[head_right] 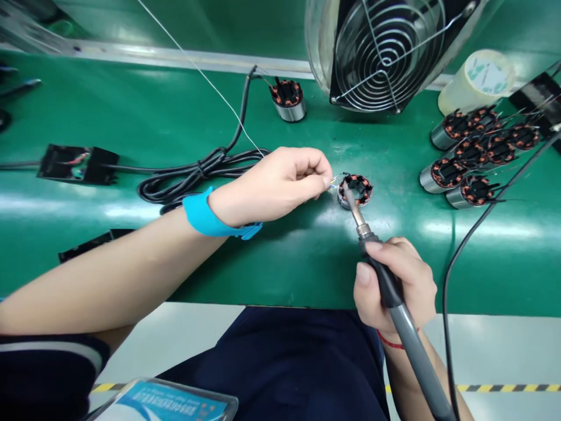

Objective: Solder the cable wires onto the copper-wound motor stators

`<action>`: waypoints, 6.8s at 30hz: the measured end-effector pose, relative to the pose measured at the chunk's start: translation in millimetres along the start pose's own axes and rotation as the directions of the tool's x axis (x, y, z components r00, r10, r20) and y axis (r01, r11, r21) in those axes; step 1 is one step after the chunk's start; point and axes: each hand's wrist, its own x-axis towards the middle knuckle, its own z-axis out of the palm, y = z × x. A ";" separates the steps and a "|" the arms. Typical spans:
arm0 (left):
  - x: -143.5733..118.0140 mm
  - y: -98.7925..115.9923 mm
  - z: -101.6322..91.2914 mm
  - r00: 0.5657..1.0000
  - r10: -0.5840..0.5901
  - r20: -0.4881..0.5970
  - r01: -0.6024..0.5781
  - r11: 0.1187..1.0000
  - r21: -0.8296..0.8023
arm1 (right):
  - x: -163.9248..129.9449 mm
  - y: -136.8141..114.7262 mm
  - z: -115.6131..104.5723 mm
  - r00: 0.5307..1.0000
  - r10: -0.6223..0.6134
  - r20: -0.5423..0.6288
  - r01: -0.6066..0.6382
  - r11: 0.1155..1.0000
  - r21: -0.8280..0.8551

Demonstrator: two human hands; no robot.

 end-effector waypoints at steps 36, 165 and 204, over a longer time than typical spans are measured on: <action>2.5 1.6 0.3 0.999 0.042 -0.028 -0.042 0.999 0.008 | 7.5 -1.9 10.5 0.995 0.097 -0.027 -0.096 0.995 0.017; 8.4 6.6 -20.3 0.968 -0.056 0.244 0.064 0.998 -0.027 | 64.6 2.7 18.8 0.911 0.171 0.375 -0.105 0.976 -0.190; 10.5 1.7 -18.5 0.958 -0.106 0.266 0.176 0.951 -0.255 | 51.0 17.2 31.0 0.929 0.225 0.293 -0.231 0.973 -0.015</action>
